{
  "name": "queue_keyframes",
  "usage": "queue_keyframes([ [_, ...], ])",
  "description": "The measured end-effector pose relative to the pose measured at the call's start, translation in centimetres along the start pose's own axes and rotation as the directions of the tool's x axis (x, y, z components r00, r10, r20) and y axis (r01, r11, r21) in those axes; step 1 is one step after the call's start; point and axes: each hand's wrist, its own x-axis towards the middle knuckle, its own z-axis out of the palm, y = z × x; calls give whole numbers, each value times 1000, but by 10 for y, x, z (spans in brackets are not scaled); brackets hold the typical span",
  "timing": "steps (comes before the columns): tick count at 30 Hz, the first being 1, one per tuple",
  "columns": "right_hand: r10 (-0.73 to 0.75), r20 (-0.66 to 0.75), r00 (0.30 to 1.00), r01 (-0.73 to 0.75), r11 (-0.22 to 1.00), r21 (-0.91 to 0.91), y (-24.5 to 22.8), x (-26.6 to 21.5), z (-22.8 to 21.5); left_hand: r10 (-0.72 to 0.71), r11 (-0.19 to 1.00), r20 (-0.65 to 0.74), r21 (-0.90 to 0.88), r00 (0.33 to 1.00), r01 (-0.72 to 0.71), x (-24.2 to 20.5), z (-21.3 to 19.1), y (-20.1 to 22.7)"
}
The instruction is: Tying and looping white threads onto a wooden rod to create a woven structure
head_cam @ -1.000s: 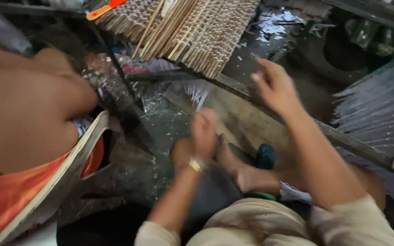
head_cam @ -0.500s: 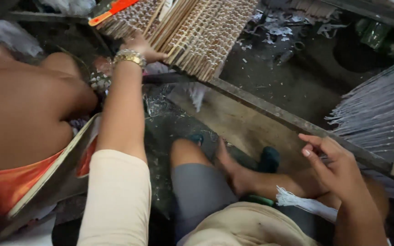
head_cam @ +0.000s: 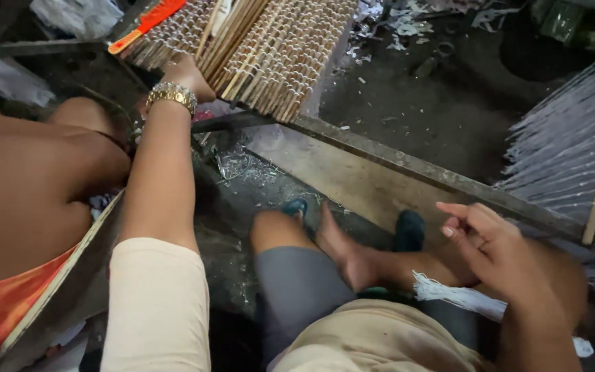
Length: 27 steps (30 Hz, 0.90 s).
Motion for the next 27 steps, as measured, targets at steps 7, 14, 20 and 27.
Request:
queue_keyframes([
  [7, -261, -30, 965, 262, 964, 40, 16, -1, 2, -22, 998, -4, 59, 1000, 23, -6, 7, 12],
  [14, -243, -25, 970, 243, 970, 12, 16, -1, 1, 55, 996, 18, 69, 998, -56, 2, -11, 7],
  [20, -232, -6, 973, 232, 973, 10, 19, 5, 6, 101, 995, 94, -14, 990, -100, 2, -27, -7],
  [27, -169, 48, 984, 169, 986, -3, 14, 6, 5, 104, 991, -33, 89, 994, -101, 42, -3, -26],
])
